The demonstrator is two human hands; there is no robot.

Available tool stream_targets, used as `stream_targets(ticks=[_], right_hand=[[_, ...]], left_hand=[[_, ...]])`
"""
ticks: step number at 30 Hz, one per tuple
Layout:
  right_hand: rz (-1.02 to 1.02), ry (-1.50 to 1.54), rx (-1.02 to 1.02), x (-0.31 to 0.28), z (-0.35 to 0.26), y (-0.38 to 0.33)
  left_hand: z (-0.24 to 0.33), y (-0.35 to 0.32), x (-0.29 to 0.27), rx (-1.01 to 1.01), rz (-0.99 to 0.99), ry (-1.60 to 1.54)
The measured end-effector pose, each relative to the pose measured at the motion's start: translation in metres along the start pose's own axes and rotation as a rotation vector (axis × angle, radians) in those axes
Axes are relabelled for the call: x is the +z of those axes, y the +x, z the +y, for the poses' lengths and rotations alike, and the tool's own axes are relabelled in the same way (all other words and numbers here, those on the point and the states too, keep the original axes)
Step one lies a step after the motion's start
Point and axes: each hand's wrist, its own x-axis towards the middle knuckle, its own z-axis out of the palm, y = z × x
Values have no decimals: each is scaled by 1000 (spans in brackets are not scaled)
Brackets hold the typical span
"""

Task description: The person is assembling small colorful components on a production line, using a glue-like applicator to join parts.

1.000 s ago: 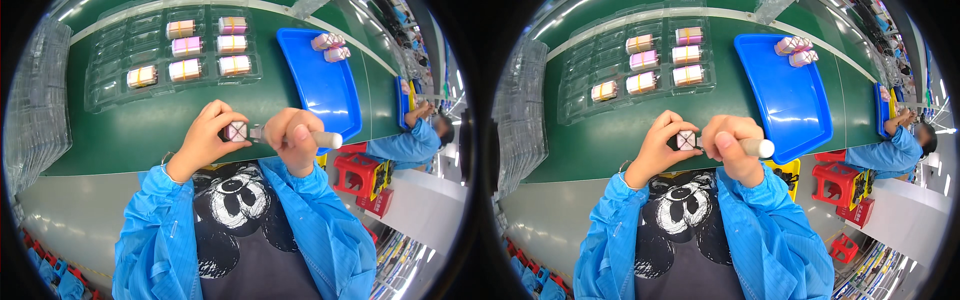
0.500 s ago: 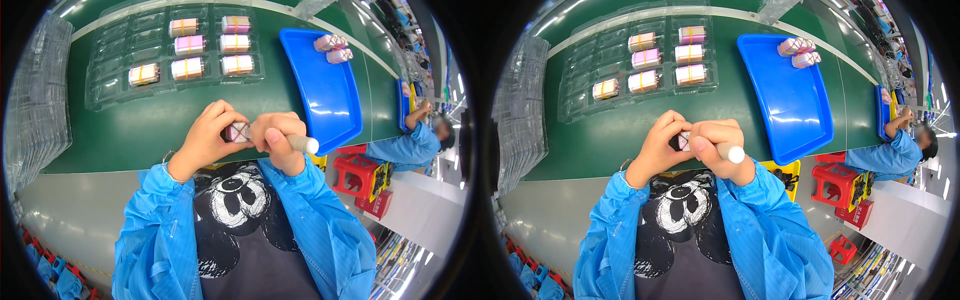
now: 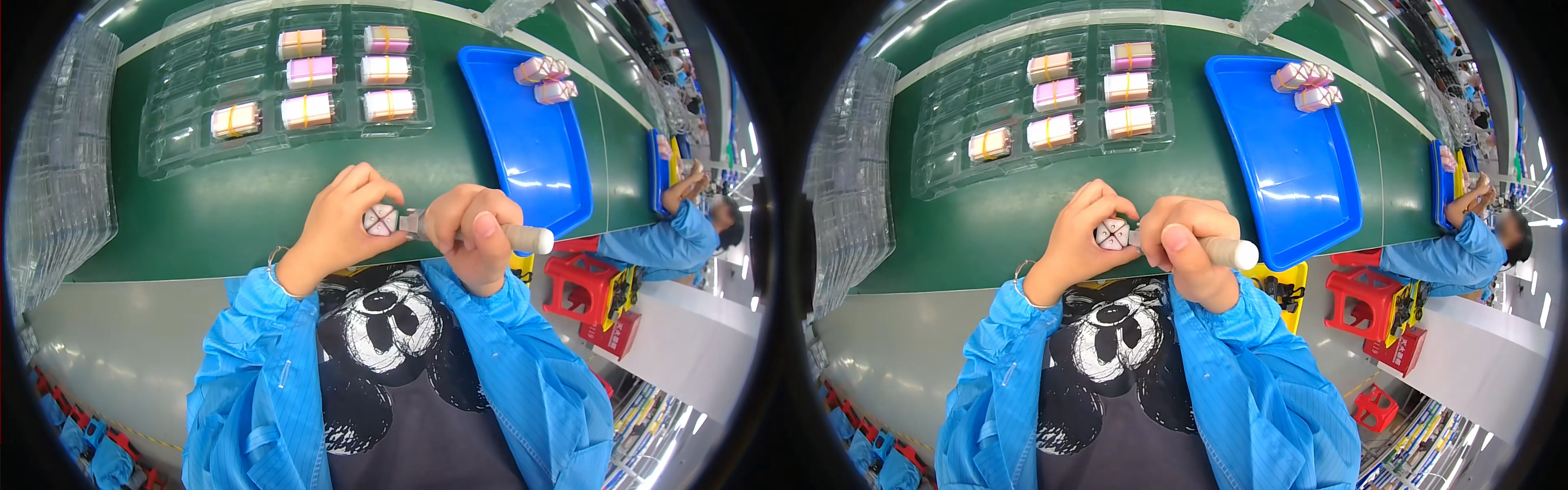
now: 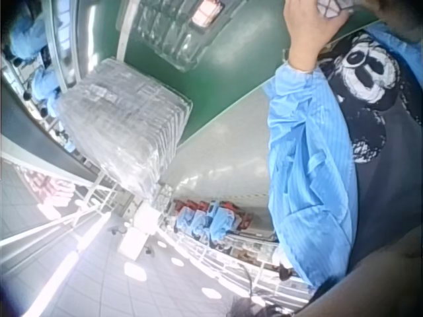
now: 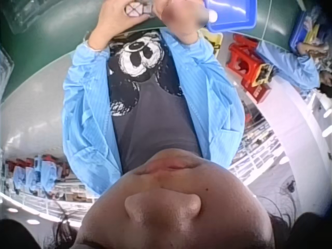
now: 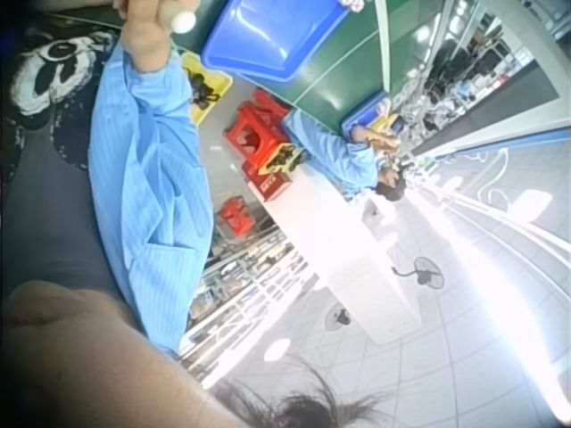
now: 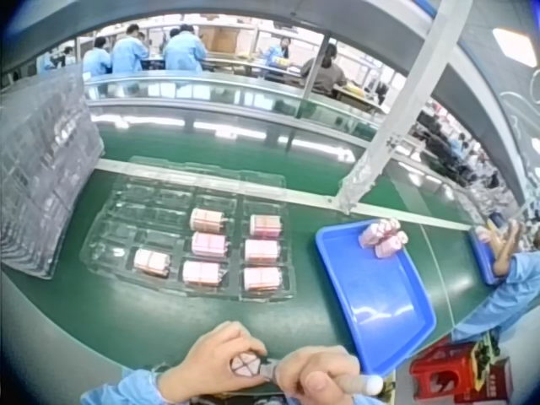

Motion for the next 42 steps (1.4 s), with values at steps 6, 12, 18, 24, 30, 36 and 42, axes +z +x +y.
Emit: stream_targets(ticks=[6,12,18,24,30,36,42], right_hand=[[-4,-51,24,5,3,-1],[-30,-80,23,7,3,0],[-65,-214,97,10,5,1],[15,-85,39,6,4,-1],[18,-3,4,6,-7,-2],[-15,-45,33,8,-1,-4],[19,-46,52,16,4,-3]], left_hand=[[-3,-2,2,-6,9,-3],[-3,-3,1,-21,-9,24],[-3,-3,1,9,9,35],[3,2,-19,80,-197,-131],[-5,-8,-11,-112,-155,-209],[-3,-7,-8,-50,-82,-95],[-6,-8,-7,-34,-71,-93]])
